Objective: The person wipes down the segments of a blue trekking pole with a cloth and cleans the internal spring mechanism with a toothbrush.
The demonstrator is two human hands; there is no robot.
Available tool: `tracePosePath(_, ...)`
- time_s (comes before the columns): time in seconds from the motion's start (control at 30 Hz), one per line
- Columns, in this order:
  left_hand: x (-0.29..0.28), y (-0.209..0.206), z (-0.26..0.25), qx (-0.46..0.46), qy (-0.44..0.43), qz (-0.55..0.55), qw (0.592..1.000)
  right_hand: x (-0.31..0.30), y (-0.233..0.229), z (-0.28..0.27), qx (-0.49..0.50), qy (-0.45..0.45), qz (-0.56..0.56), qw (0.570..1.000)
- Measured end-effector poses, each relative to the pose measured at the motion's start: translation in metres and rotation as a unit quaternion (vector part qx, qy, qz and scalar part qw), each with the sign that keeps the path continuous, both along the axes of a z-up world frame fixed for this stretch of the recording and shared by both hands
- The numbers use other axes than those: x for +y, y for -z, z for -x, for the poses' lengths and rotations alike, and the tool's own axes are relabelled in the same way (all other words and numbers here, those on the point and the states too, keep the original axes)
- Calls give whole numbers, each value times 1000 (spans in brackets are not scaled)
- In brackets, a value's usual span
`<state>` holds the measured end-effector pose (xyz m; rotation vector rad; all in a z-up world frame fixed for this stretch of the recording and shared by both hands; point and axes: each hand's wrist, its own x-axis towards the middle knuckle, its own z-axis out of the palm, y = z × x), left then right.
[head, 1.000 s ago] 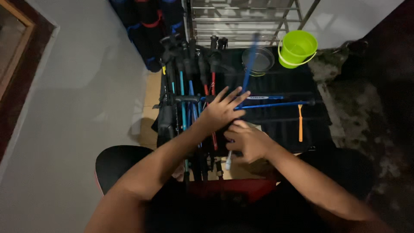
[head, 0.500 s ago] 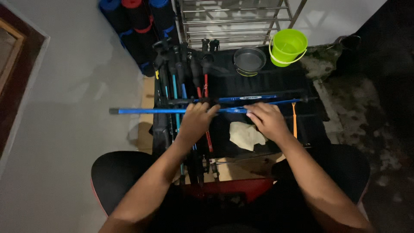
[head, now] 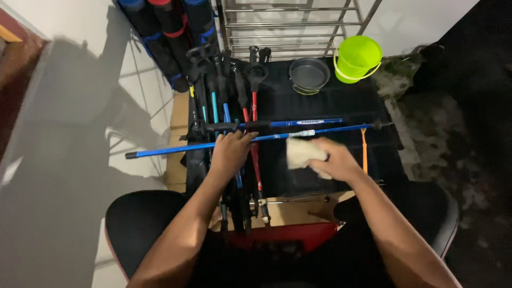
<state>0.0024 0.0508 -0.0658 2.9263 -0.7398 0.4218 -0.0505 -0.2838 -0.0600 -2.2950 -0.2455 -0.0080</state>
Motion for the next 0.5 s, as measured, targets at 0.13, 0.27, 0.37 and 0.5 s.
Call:
tracePosePath(0.13,4,-9,1,7,20,34,999,-31,-2,-5,-50,150,-7,987)
tracePosePath(0.27,3,-21,0,1,18,38,999,-36,-14,-3,-40,279,-162,946)
tracePosePath(0.37,1,-23,2,59,16,47,997,-25,-31,3,-68,248,-170,951)
tracePosePath(0.5,-6,-51,16,201,36,62,977,-3,-39,0,-177,42,19,983)
